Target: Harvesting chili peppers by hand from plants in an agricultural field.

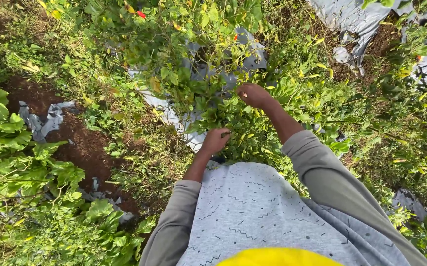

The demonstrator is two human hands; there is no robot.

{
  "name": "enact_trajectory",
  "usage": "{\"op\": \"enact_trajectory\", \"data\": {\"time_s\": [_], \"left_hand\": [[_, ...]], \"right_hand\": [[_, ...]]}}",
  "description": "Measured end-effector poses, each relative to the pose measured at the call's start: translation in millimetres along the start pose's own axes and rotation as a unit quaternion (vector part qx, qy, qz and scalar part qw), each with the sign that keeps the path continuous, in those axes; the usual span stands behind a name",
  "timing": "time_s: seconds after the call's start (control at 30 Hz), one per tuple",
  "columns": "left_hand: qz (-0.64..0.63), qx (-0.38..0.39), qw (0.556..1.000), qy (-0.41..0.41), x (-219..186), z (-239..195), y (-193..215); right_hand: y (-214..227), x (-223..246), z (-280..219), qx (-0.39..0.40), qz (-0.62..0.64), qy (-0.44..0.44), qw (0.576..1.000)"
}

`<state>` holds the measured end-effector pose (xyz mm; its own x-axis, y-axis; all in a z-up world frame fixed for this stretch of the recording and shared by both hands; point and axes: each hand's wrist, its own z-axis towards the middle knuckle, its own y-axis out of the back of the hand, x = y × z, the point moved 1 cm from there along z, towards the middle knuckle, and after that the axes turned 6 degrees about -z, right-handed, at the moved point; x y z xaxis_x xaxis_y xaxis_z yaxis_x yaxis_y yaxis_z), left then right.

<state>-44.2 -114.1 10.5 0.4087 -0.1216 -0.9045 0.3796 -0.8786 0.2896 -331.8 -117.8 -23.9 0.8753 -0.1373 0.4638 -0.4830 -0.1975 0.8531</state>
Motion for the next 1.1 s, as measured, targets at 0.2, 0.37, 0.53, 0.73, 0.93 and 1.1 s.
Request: {"op": "enact_trajectory", "data": {"time_s": [0.2, 0.37, 0.53, 0.73, 0.93, 1.1], "left_hand": [[0.001, 0.007, 1.000, 0.011, 19.7, 7.4, -6.8], [-0.010, 0.013, 0.999, 0.038, 5.7, 3.1, 2.3], [-0.043, 0.006, 0.995, 0.085, 6.6, 3.5, 5.7], [-0.036, -0.010, 0.996, 0.081, 7.0, 11.9, 3.0], [-0.018, -0.012, 0.997, 0.080, 2.0, 12.6, -0.1], [0.009, -0.019, 0.998, 0.062, -9.8, 9.0, 1.9]], "right_hand": [[16.8, 12.0, -12.7, -0.064, 0.079, -0.025, 0.995], [52.1, 22.4, -52.4, -0.141, 0.108, -0.069, 0.982], [58.8, -6.8, -114.4, -0.175, 0.153, -0.136, 0.963], [10.8, -65.6, -172.4, -0.096, 0.205, -0.272, 0.935], [-66.8, -97.0, -193.0, 0.041, 0.063, -0.390, 0.918], [-135.6, -108.5, -202.6, 0.082, 0.036, -0.377, 0.922]]}}
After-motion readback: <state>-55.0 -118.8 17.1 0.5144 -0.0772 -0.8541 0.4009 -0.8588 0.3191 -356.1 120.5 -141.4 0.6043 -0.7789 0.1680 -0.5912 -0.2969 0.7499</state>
